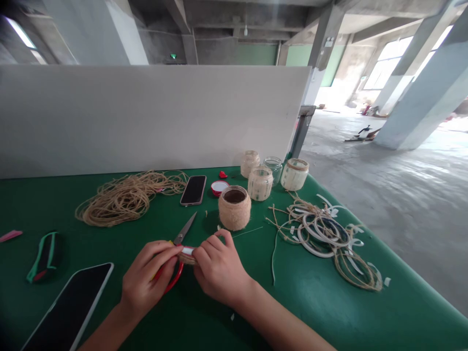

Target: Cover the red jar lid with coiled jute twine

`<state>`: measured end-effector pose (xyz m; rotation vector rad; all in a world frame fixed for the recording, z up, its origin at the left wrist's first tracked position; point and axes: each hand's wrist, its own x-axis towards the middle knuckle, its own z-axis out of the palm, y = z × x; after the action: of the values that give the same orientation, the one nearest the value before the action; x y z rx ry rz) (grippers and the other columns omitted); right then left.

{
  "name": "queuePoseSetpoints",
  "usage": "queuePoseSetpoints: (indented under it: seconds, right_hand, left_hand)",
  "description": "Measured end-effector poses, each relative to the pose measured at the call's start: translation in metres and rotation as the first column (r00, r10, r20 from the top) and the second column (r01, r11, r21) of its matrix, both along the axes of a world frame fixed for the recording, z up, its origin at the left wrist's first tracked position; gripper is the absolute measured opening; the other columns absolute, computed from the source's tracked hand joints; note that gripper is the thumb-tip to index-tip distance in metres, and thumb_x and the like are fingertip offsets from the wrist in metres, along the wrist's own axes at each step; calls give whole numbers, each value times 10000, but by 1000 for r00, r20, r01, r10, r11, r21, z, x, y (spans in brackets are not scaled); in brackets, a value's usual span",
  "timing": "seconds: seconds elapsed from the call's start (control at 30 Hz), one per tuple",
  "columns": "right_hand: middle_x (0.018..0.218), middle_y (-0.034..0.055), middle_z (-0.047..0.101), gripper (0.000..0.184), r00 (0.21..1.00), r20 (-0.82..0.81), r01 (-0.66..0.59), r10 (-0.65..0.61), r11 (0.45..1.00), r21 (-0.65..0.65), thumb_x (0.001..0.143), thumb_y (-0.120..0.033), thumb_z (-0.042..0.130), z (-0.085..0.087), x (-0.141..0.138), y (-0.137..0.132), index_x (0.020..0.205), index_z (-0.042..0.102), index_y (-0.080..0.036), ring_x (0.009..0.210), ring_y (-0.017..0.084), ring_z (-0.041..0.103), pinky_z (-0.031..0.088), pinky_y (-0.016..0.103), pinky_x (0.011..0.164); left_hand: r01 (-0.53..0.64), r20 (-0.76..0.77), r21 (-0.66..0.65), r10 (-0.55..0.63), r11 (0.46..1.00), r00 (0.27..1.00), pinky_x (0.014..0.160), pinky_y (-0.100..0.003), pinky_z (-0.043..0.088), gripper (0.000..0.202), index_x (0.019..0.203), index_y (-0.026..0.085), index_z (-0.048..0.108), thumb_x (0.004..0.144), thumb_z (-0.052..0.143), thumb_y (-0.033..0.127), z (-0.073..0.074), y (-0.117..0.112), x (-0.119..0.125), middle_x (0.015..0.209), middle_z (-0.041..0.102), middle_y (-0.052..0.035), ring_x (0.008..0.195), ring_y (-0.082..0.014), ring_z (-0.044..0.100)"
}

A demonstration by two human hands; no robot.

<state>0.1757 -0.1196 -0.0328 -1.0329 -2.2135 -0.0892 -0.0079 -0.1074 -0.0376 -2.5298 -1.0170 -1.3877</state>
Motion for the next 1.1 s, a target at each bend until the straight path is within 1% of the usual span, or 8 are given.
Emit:
queuePoseSetpoints:
  seconds: [0.3, 0.5, 0.6, 0.7, 0.8, 0.9, 1.03, 1.1]
  right_hand:
    - [664, 17, 533, 67, 993, -113, -34, 21, 992, -117, 743, -128, 439, 2, -3, 0, 705, 475, -169, 663, 151, 436, 317, 352, 773]
    - [657, 13, 515, 76, 991, -133, -47, 28, 989, -143, 736, -123, 434, 2, -4, -1, 683, 455, -173, 667, 150, 433, 316, 350, 788]
    - [673, 15, 519, 65, 992, -121, -64, 45, 986, -156, 747, -126, 440, 1, -2, 0, 703, 464, -166, 685, 149, 438, 308, 356, 814]
    - [713, 17, 534, 45, 990, -125, -97, 72, 972, -213, 758, -130, 455, 1, 1, 2, 743, 479, -164, 721, 149, 453, 294, 358, 838]
    - [706, 0, 521, 55, 983, -164, -132, 84, 940, -314, 767, -140, 484, 4, 3, 3, 723, 469, -168, 723, 140, 457, 293, 343, 838]
    - [675, -19, 495, 100, 960, -273, -175, 56, 884, -433, 769, -182, 544, 9, 3, 3, 703, 470, -168, 695, 130, 453, 321, 307, 790]
    - [756, -7, 519, 142, 869, -494, -317, -14, 752, -578, 846, -310, 488, 10, 2, 5, 860, 513, -171, 698, 123, 471, 352, 232, 642]
    - [703, -19, 483, 239, 832, -545, -314, -102, 723, -615, 903, -343, 365, 5, 1, 8, 804, 496, -169, 647, 108, 442, 331, 212, 573]
  left_hand:
    - [-15, -33, -1, 15, 1000, 999, 762, -315, 488, 325, 1066, 208, 567, 776, 535, 64, 0, 0, -1, 918, 583, -70, 885, -192, 565]
    - [30, 5, -3, -30, 1000, 1000, 739, -304, 489, 338, 1046, 209, 579, 759, 549, 32, 2, 1, 0, 879, 589, -58, 860, -182, 567]
    - [66, 27, -79, -64, 995, 998, 737, -292, 478, 298, 1008, 204, 586, 765, 540, 38, 4, 2, -1, 872, 580, -54, 857, -177, 560]
    - [100, 57, -242, -89, 965, 994, 735, -273, 462, 198, 944, 199, 587, 792, 520, 90, 8, 3, -1, 875, 565, -51, 862, -170, 551]
    - [138, 133, -453, -86, 881, 987, 741, -254, 446, 111, 883, 205, 573, 819, 498, 155, 13, 5, -1, 877, 556, -37, 861, -160, 550]
    - [182, 227, -629, -46, 756, 973, 720, -233, 436, 90, 853, 211, 572, 832, 488, 235, 16, 6, -1, 881, 559, -23, 846, -156, 555]
    - [233, 325, -815, 85, 531, 942, 648, -226, 431, 157, 848, 198, 583, 814, 505, 330, 18, 7, 4, 819, 585, -16, 762, -161, 565]
    - [264, 353, -865, 144, 427, 924, 611, -220, 424, 181, 833, 189, 588, 794, 527, 354, 18, 6, 8, 759, 590, -8, 710, -157, 558]
